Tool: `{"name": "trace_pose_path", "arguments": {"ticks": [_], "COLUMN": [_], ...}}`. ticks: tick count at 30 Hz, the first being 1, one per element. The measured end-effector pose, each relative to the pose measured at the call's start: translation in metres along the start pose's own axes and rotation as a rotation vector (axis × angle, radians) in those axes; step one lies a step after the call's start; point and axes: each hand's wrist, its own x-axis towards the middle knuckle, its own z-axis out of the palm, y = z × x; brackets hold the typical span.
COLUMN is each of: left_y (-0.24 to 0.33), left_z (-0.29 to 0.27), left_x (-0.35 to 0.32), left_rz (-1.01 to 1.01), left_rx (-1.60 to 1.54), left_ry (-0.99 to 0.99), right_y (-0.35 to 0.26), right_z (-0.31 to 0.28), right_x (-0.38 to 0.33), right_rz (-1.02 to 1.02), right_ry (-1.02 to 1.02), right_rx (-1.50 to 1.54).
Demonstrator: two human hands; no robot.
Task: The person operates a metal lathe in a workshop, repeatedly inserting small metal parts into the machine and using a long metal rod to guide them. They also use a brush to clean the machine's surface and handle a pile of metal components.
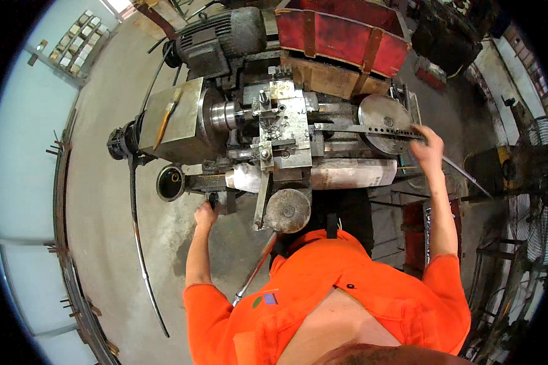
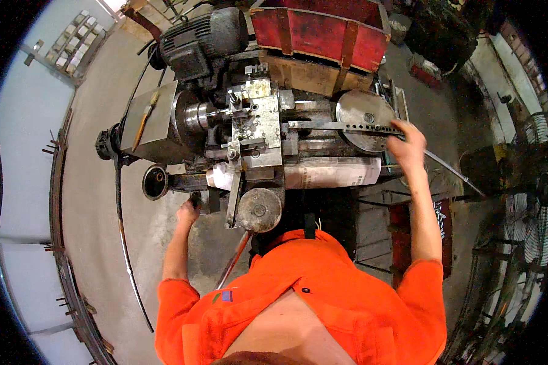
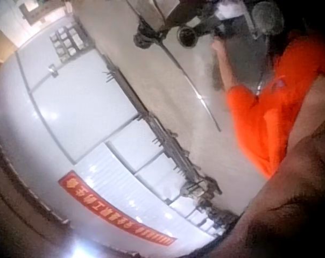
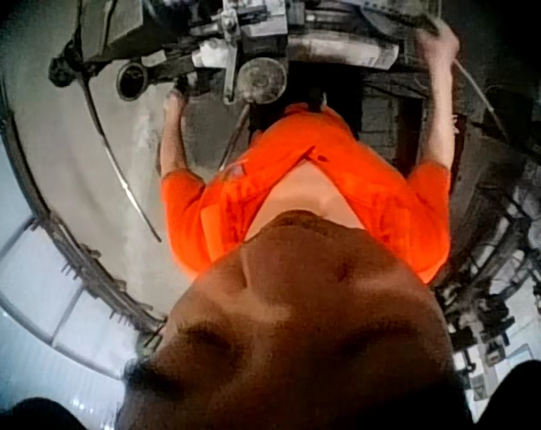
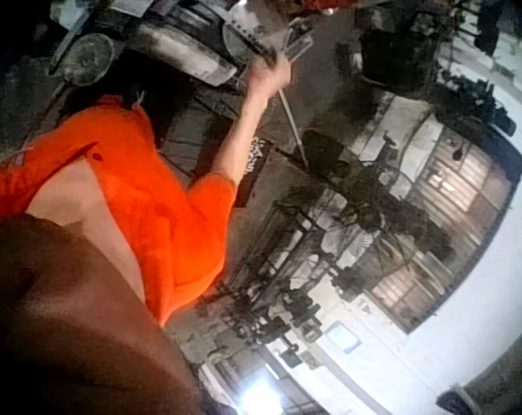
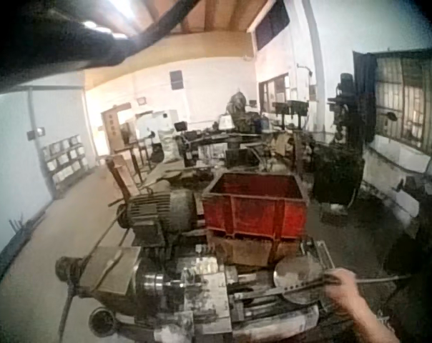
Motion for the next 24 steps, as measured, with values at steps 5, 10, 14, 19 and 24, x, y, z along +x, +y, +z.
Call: {"name": "trace_pose_path", "arguments": {"ticks": [5,10,14,19,24], "left_y": [-0.047,-0.064,-0.147,-0.106,-0.069], "left_z": [-0.022,-0.199,-0.223,-0.145,-0.167], "left_x": [0.001,-0.057,-0.118,-0.148,-0.16], "left_rz": [-0.034,-0.06,-0.363,-0.71,-0.85], "left_rx": [-0.34,-0.658,-0.481,-0.127,-0.311], "left_ry": [-0.232,0.208,0.639,0.569,0.36], "right_y": [-0.154,-0.261,-0.299,-0.296,-0.3], "right_z": [0.07,0.161,0.194,0.205,0.202], "right_x": [0.058,0.081,0.087,0.096,0.089], "right_rz": [-0.62,-0.995,-0.93,-0.86,-0.833], "right_ry": [-0.16,-0.318,-0.59,-0.652,-0.67], "right_rx": [0.263,0.066,-0.32,-0.27,-0.268]}}
